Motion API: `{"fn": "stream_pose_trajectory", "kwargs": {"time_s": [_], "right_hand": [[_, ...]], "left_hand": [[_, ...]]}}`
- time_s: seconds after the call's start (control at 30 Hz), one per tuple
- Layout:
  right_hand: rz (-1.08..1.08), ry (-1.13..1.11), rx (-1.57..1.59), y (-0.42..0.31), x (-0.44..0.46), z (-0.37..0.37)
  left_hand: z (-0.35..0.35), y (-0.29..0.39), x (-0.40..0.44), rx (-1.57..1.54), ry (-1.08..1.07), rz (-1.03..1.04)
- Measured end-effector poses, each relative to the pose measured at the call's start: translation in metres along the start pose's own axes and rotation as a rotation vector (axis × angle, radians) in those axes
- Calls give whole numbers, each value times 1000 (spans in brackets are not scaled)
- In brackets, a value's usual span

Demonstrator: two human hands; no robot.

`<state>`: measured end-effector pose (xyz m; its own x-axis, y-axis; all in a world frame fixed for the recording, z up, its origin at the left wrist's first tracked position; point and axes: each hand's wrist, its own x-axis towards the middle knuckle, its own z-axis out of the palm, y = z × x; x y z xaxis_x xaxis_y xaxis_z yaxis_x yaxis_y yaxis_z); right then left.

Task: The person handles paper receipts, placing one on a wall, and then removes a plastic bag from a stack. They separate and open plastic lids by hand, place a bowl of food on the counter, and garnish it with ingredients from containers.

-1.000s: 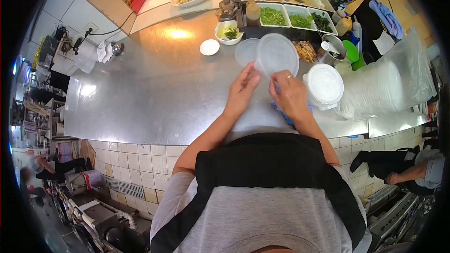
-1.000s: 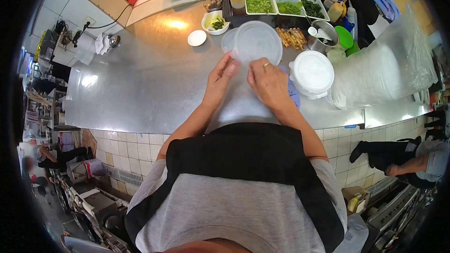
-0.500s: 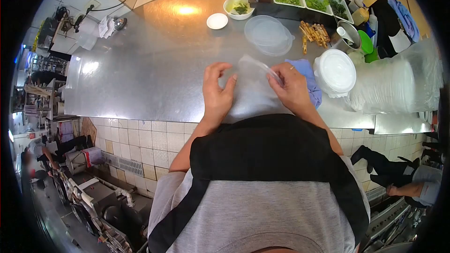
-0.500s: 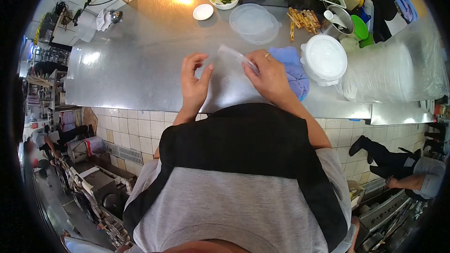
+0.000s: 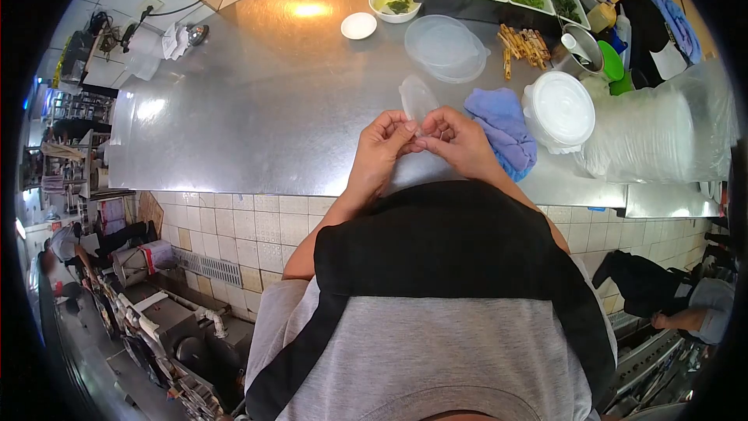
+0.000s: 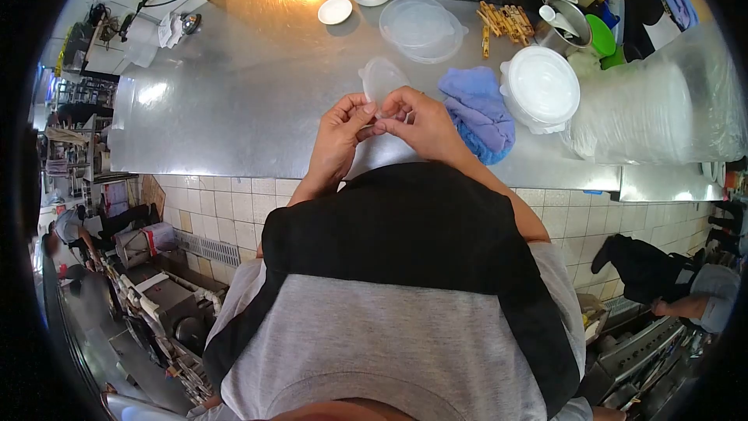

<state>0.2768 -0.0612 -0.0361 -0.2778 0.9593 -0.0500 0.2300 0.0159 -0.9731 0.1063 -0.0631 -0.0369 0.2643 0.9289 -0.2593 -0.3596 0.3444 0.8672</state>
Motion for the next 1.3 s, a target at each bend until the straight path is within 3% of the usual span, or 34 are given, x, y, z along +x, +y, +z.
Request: {"fn": "stream_pose_trajectory", "kwargs": {"time_s": [0.1, 0.3, 1.3], "right_hand": [[55, -84, 358, 9, 5, -4], [125, -171, 512, 13, 9, -10], [173, -249, 587, 19, 16, -16]], "left_hand": [[3, 0, -1, 19, -12, 4], [0, -1, -1, 94, -37, -13], [5, 1, -7, 86, -128, -4]]}}
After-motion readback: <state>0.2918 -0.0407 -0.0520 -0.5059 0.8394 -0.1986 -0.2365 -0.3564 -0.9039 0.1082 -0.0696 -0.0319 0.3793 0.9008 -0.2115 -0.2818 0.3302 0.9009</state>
